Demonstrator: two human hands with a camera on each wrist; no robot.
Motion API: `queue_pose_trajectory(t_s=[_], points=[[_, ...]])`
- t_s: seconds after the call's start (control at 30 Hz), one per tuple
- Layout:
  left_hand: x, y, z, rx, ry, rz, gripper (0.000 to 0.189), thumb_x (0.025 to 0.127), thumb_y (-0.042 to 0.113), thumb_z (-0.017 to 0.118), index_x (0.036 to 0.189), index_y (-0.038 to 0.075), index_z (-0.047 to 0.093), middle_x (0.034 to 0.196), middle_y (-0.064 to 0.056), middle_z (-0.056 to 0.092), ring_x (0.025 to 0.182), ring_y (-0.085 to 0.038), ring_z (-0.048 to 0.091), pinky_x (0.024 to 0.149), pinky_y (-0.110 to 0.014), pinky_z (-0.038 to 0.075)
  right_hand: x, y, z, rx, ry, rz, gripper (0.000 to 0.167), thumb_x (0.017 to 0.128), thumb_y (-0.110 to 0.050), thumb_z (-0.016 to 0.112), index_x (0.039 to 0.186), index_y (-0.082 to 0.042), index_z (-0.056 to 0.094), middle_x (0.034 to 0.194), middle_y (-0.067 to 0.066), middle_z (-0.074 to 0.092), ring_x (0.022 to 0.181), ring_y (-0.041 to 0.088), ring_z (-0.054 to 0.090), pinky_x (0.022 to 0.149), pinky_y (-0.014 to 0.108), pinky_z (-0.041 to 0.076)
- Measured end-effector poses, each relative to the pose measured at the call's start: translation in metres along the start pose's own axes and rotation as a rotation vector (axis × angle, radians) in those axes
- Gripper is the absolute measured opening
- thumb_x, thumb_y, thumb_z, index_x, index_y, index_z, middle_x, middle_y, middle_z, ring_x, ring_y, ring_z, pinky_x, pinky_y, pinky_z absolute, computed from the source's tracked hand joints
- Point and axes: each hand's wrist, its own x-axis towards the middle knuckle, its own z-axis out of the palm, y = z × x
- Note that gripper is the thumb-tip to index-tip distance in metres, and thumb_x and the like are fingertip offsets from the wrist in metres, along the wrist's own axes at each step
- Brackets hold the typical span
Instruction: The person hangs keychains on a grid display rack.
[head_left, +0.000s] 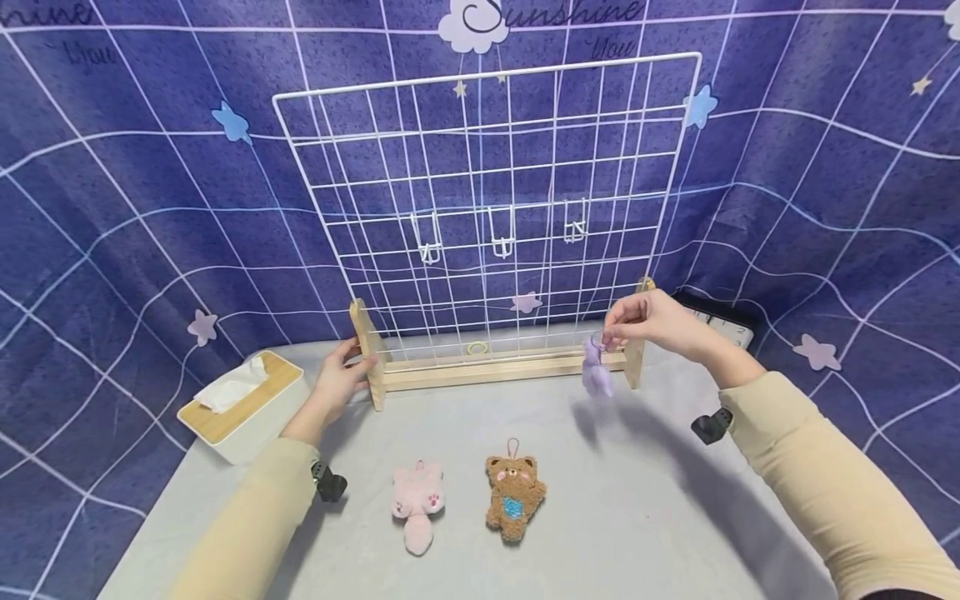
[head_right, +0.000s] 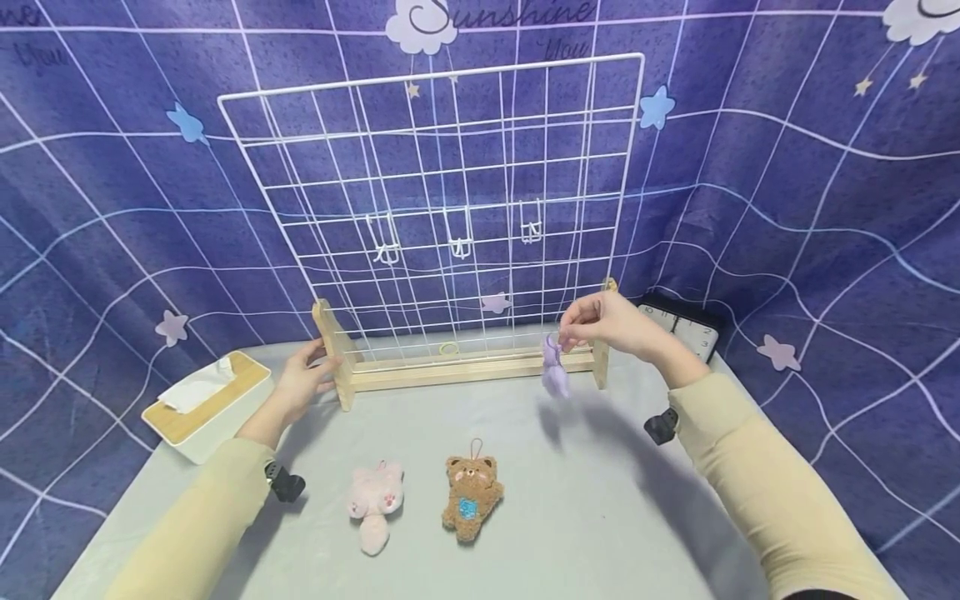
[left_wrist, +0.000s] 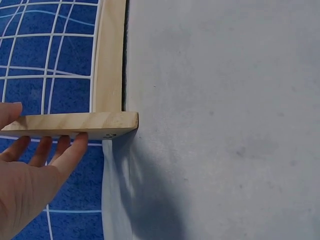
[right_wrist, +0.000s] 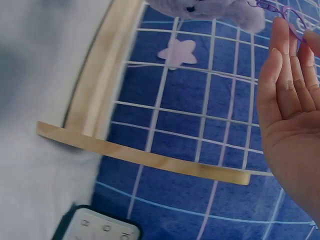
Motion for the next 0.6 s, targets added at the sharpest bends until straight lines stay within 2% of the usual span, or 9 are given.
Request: queue_pose_trajectory(t_s=[0.23, 0.43, 0.6], points=[[-0.001, 0.001, 0.001, -0.007, 0.001, -0.008, 0.065, 0.106, 0.010, 0.055, 0.160, -0.003, 0.021, 0.155, -0.030, 0.032, 0.132, -0.044, 0.044, 0.101, -0.045, 0.053, 0.007, -0.016, -0.004, -0.059, 0.080, 0.035, 0.017, 0.095, -0.009, 0.073, 0.097, 0.007, 0.071, 0.085, 0.014, 0.075, 0.076, 0.017, 0.071, 0.072, 0.026, 0.060], [0.000, 0.000, 0.002, -0.018, 0.004, -0.002, 0.065, 0.106, 0.008, 0.053, 0.160, -0.002, 0.019, 0.155, -0.030, 0.032, 0.132, -0.046, 0.044, 0.102, -0.048, 0.052, 0.012, -0.023, -0.006, -0.017, 0.086, 0.051, 0.016, 0.096, -0.006, 0.069, 0.099, 0.010, 0.069, 0.087, 0.016, 0.075, 0.082, 0.022, 0.073, 0.081, 0.032, 0.062], [-0.004, 0.010, 0.002, -0.042, -0.008, -0.019, 0.065, 0.106, 0.005, 0.052, 0.159, -0.005, 0.018, 0.156, -0.032, 0.030, 0.133, -0.048, 0.042, 0.106, -0.054, 0.047, 0.016, -0.028, -0.008, -0.031, 0.125, 0.039, 0.016, 0.097, -0.007, 0.070, 0.099, 0.009, 0.070, 0.086, 0.014, 0.075, 0.081, 0.023, 0.073, 0.078, 0.030, 0.062]])
